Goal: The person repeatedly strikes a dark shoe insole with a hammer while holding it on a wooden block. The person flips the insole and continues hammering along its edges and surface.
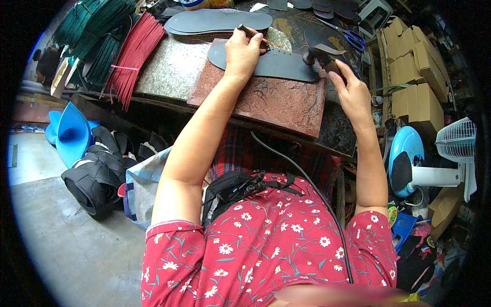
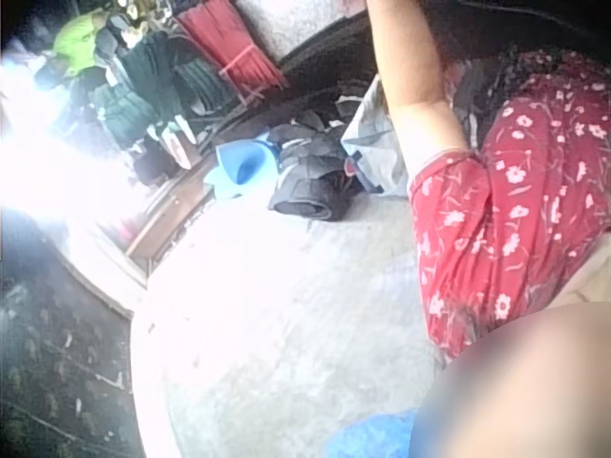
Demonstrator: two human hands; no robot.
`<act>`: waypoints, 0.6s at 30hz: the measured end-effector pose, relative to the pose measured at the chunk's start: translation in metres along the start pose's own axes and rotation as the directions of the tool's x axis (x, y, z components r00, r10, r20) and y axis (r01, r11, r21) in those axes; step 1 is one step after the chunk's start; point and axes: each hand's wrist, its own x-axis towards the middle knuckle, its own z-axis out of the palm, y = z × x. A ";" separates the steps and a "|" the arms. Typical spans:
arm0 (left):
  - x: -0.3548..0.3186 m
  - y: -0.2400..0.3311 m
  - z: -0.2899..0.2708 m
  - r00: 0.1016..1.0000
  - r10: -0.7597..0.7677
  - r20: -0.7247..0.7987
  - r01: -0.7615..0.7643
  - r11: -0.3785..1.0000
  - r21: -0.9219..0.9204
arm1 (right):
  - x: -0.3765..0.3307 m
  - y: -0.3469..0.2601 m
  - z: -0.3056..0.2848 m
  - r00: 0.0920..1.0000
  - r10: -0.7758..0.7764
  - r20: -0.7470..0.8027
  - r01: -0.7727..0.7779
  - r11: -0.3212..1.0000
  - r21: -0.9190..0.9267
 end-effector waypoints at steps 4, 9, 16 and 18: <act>0.005 -0.009 -0.004 0.989 0.112 0.101 -0.127 0.980 0.152 | -0.001 -0.005 -0.012 0.999 0.040 0.024 -0.040 0.999 0.017; -0.003 0.001 0.000 0.909 0.336 0.248 -0.416 0.772 0.481 | -0.001 -0.057 -0.058 0.972 -0.146 -0.184 0.217 0.859 0.464; -0.009 0.004 0.012 0.854 0.407 0.322 -0.513 0.565 0.646 | 0.001 -0.038 -0.014 0.993 -0.114 0.039 0.105 0.978 0.182; -0.003 0.001 0.007 0.981 0.167 0.100 -0.193 0.902 0.387 | -0.005 -0.017 -0.003 0.978 -0.201 -0.063 0.200 0.980 -0.017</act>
